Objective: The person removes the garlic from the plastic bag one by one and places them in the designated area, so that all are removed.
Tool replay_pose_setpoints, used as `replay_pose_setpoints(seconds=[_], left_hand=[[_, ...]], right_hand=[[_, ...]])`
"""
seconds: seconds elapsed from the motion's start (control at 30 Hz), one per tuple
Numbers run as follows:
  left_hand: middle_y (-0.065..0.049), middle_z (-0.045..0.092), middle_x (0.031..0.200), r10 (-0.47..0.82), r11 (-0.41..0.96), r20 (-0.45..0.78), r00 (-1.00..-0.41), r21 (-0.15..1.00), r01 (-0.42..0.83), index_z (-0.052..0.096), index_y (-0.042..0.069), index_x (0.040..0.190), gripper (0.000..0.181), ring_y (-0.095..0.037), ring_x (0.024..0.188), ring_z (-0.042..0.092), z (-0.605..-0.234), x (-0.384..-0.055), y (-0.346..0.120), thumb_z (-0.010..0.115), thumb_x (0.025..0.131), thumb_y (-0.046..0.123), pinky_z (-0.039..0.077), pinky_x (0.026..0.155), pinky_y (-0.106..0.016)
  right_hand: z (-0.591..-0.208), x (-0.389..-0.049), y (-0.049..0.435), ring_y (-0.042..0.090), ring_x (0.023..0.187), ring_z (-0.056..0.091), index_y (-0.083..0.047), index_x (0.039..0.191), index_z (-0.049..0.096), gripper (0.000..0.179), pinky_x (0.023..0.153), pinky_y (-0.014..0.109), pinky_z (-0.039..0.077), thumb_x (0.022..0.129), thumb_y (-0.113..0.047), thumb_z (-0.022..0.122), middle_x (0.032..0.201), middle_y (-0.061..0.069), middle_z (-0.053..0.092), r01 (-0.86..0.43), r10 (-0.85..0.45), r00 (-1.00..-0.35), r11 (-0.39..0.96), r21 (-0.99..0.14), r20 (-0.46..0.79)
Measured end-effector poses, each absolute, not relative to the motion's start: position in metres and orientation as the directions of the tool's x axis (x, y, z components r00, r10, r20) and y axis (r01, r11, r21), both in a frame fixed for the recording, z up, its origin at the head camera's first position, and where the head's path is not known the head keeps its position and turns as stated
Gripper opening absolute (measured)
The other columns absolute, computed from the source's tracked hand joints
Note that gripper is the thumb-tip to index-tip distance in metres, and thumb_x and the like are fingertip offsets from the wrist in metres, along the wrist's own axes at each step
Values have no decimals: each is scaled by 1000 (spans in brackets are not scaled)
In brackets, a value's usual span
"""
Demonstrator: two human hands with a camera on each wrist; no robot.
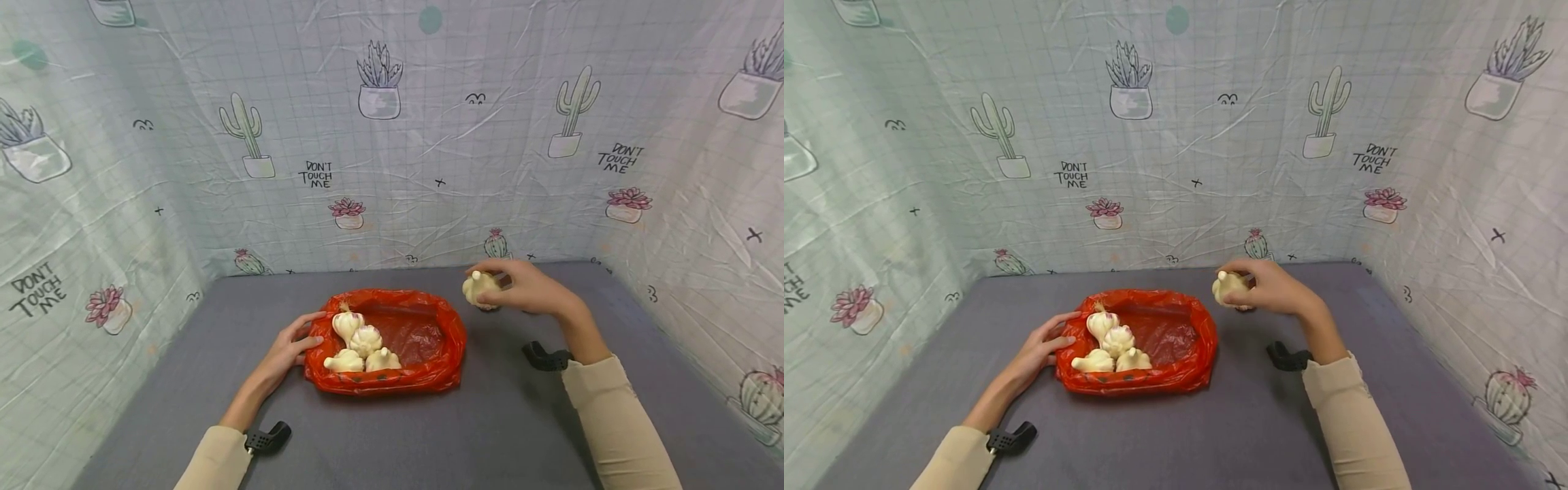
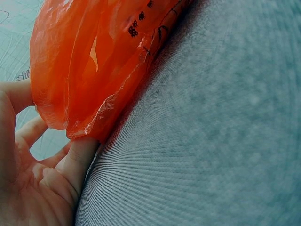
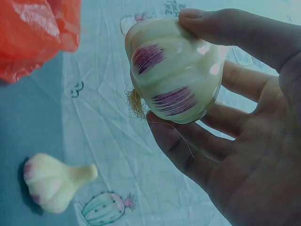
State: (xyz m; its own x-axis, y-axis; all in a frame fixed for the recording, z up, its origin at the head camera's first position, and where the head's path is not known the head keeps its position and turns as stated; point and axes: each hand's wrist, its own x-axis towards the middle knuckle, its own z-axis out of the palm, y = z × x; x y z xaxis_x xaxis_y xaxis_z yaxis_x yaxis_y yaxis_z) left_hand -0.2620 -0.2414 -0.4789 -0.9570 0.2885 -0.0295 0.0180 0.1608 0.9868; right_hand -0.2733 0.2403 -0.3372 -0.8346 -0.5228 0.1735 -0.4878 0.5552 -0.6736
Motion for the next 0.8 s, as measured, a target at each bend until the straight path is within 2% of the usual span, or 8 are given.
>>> replay_pose_setpoints(seconds=[0.2,0.37,0.6,0.8], left_hand=[[-29,44,152,289,167,-36,-957,986,13,41,15,158,58,-26,113,68,-477,-263,-241,61,104,22,63,82,-38],[-29,44,152,285,172,-42,-958,985,8,41,16,158,58,-26,114,68,-477,-264,-241,62,104,23,63,82,-38],[-29,44,152,285,164,-42,-957,986,5,41,15,158,59,-26,113,68,-479,-263,-240,62,103,23,63,81,-38],[-29,44,152,288,165,-43,-957,986,6,41,16,158,58,-26,113,68,-478,-263,-242,62,104,23,64,82,-39]], right_hand=[[-338,-274,253,28,107,65,-7,135,66,45,87,36,57,93,-20,77,129,13,68,-467,-495,-852,573,-673,169],[-338,-274,266,33,112,66,-6,139,63,49,85,37,57,94,-22,76,134,16,66,-431,-465,-873,597,-676,145],[-339,-278,284,36,115,67,-6,141,61,50,84,32,58,96,-24,74,138,17,65,-395,-442,-888,590,-704,127],[-337,-279,297,42,125,62,-3,145,57,54,94,48,56,99,-27,71,145,21,59,-361,-402,-909,627,-690,110]])
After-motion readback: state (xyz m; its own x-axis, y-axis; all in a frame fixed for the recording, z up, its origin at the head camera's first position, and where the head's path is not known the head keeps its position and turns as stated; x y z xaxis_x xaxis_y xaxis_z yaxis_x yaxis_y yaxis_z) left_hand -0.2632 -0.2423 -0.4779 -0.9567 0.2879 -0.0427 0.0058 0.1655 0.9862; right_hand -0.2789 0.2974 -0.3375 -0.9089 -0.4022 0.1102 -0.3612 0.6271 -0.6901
